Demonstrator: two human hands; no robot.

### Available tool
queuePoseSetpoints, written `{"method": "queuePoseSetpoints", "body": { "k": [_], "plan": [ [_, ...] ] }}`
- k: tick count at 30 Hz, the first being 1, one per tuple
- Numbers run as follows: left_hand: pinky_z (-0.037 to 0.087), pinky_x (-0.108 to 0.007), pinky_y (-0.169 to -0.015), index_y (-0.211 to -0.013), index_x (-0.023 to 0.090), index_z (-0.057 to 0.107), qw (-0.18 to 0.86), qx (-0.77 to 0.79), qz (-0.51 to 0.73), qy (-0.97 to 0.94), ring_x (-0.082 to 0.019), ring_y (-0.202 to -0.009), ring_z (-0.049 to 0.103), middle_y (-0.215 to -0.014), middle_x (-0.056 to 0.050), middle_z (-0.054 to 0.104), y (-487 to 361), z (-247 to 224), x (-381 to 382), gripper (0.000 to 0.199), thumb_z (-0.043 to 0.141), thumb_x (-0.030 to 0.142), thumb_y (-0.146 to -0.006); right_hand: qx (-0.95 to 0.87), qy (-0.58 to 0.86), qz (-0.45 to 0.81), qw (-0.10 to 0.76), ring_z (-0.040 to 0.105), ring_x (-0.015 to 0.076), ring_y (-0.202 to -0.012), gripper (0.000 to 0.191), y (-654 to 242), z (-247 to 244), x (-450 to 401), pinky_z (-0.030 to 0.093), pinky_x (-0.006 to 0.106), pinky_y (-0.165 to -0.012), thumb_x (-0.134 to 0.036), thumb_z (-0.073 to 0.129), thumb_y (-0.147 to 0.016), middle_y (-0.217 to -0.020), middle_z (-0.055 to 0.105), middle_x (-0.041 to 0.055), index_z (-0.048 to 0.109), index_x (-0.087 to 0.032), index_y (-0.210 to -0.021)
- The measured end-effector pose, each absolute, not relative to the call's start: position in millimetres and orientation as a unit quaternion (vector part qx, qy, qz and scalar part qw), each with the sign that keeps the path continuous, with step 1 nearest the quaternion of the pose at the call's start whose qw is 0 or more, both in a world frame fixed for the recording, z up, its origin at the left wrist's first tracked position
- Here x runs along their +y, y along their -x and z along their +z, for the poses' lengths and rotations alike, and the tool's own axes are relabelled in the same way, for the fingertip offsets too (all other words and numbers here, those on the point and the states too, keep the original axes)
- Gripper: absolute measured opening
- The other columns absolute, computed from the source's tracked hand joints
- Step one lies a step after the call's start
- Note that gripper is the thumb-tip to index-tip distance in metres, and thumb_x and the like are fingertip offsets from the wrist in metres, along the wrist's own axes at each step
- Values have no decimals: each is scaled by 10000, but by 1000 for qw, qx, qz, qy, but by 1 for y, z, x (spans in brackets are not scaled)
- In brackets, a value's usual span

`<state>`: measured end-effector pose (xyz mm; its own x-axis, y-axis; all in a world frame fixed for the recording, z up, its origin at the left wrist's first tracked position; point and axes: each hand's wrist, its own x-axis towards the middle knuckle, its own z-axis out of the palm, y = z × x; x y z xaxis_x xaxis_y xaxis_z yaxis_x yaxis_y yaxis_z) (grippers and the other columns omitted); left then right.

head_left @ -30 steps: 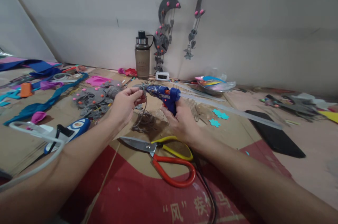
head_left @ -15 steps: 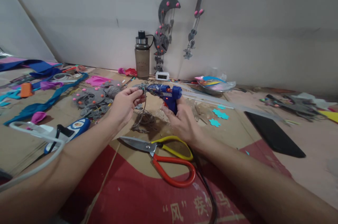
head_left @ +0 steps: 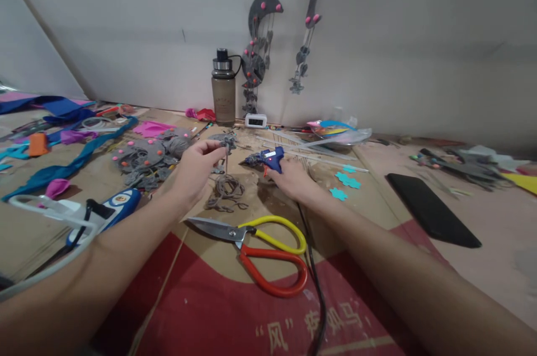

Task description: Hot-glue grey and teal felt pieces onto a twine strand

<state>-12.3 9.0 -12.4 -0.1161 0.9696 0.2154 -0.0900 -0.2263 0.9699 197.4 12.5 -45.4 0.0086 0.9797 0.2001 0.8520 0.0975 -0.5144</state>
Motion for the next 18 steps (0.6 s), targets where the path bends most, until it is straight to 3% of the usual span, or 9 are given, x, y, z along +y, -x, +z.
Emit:
{"method": "queuePoseSetpoints", "body": {
  "k": [4, 6, 9, 13, 15, 18],
  "plan": [
    [383, -213, -618, -715, 157, 676, 354, 470, 597, -546, -106, -643, 519, -686, -1, 625, 8, -13, 5, 136, 742, 241, -630, -719, 612, -15, 329, 507, 327, -1006, 267, -197, -37, 1, 369, 535, -895, -414, 608, -771, -887, 590, 175, 521, -177, -685],
    [383, -217, -619, -704, 161, 675, 345, 469, 592, -557, -108, -634, 517, -677, 1, 623, 4, -11, 2, 119, 738, 236, -636, -713, 584, 6, 388, 502, 291, -995, 209, -191, -27, -6, 381, 510, -893, -368, 598, -774, -932, 573, 145, 499, -187, -743],
    [392, -217, -626, -709, 163, 674, 353, 459, 588, -565, -109, -636, 527, -688, -1, 629, -1, -8, -4, 106, 734, 205, -632, -683, 507, 219, 477, 545, 197, -876, 186, -171, -17, -16, 450, 405, -820, -337, 549, -797, -906, 569, 64, 431, -213, -870],
    [396, -219, -594, -723, 158, 668, 368, 465, 566, -573, -113, -609, 533, -673, -2, 631, -6, -4, -11, 133, 734, 163, -607, -542, 395, 518, 531, 602, 144, -829, 357, -141, -16, -24, 491, 335, -775, -294, 609, -744, -890, 596, 10, 330, -240, -959],
    [385, -221, -562, -723, 157, 661, 387, 473, 553, -566, -111, -577, 522, -645, 2, 621, -7, -4, -12, 147, 736, 159, -597, -495, 370, 586, 524, 605, 132, -711, 395, -134, -18, -26, 500, 321, -705, -268, 624, -728, -799, 583, -27, 308, -246, -964],
    [371, -217, -546, -677, 152, 634, 408, 474, 560, -543, -102, -563, 507, -620, 8, 597, -9, -7, -10, 139, 739, 162, -587, -479, 380, 593, 524, 492, 90, -521, 351, -135, -19, -26, 470, 275, -569, -255, 598, -736, -659, 474, -96, 321, -248, -951]
  ]
}}
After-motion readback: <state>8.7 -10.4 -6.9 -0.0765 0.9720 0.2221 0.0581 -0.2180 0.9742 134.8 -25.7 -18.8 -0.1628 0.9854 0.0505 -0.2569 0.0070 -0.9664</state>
